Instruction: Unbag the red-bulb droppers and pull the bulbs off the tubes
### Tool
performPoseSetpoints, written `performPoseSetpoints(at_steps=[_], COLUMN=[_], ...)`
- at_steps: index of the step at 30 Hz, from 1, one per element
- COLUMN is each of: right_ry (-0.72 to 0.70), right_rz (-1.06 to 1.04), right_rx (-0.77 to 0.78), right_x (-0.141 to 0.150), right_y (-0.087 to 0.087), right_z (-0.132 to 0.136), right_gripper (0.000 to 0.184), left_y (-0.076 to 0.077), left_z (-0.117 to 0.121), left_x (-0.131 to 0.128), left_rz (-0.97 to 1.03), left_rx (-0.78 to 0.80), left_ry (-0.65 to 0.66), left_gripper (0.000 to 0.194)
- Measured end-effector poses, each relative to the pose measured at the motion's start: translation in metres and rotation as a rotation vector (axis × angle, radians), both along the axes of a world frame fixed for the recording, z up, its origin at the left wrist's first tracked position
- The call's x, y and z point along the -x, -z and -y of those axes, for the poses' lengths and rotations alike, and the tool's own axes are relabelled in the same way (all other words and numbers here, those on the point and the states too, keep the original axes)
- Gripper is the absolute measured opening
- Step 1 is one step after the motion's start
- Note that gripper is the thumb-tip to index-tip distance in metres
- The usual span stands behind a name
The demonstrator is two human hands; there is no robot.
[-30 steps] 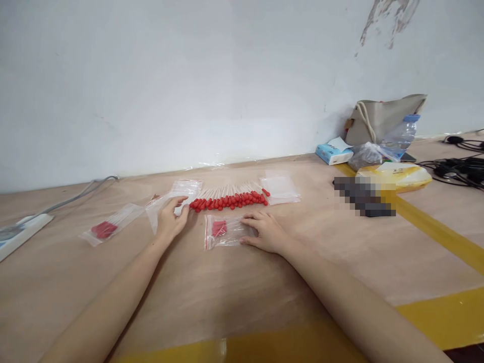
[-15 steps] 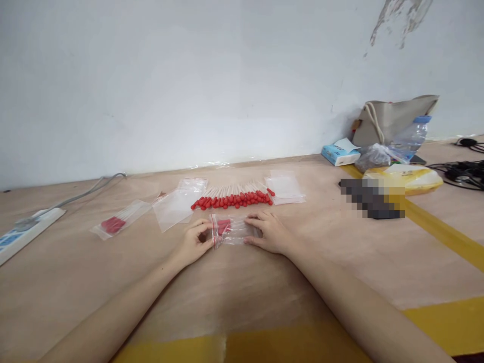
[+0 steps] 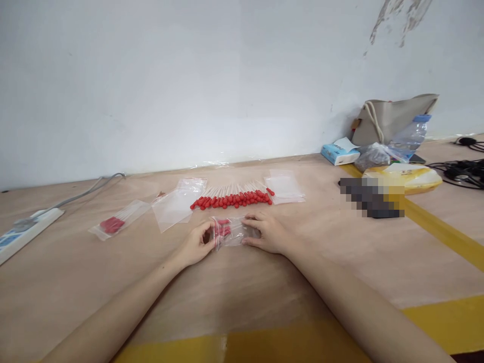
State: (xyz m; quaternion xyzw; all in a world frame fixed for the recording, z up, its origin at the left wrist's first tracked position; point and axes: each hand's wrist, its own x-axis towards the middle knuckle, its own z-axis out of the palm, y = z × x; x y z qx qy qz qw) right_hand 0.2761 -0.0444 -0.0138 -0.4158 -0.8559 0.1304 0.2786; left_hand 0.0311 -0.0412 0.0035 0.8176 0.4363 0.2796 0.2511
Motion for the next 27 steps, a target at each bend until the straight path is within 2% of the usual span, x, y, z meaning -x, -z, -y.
performPoseSetpoints(at_steps=[5, 10, 12, 15, 18, 22, 24, 27], right_ry=[-0.023, -0.029, -0.032, -0.04, -0.041, -0.032, -0.023, -0.019], right_rz=[-0.017, -0.041, -0.041, -0.043, -0.039, -0.033, -0.034, -0.035], right_rx=[-0.019, -0.023, -0.027, -0.024, -0.019, 0.005, 0.014, 0.008], right_x=[0.0, -0.001, -0.001, -0.001, -0.001, -0.001, -0.001, -0.001], right_y=[0.0, 0.003, 0.004, 0.004, 0.003, 0.004, 0.005, 0.005], right_z=[0.0, -0.002, -0.002, -0.003, -0.002, -0.003, -0.003, -0.003], right_gripper=[0.049, 0.052, 0.053, 0.053, 0.051, 0.052, 0.052, 0.051], left_y=[-0.008, -0.003, -0.003, -0.009, -0.025, -0.056, -0.071, -0.082], left_z=[0.002, 0.002, 0.002, -0.003, -0.017, -0.037, -0.042, -0.044], left_x=[0.001, 0.004, 0.005, 0.011, 0.031, 0.077, 0.099, 0.113], left_rz=[-0.107, -0.147, -0.133, -0.002, 0.166, 0.253, 0.27, 0.414], left_rx=[-0.137, -0.222, -0.215, -0.11, 0.046, 0.302, 0.295, 0.118], left_ry=[0.093, 0.149, 0.158, 0.115, 0.024, -0.044, -0.129, -0.31], left_gripper=[0.004, 0.007, 0.008, 0.009, 0.014, 0.03, 0.036, 0.039])
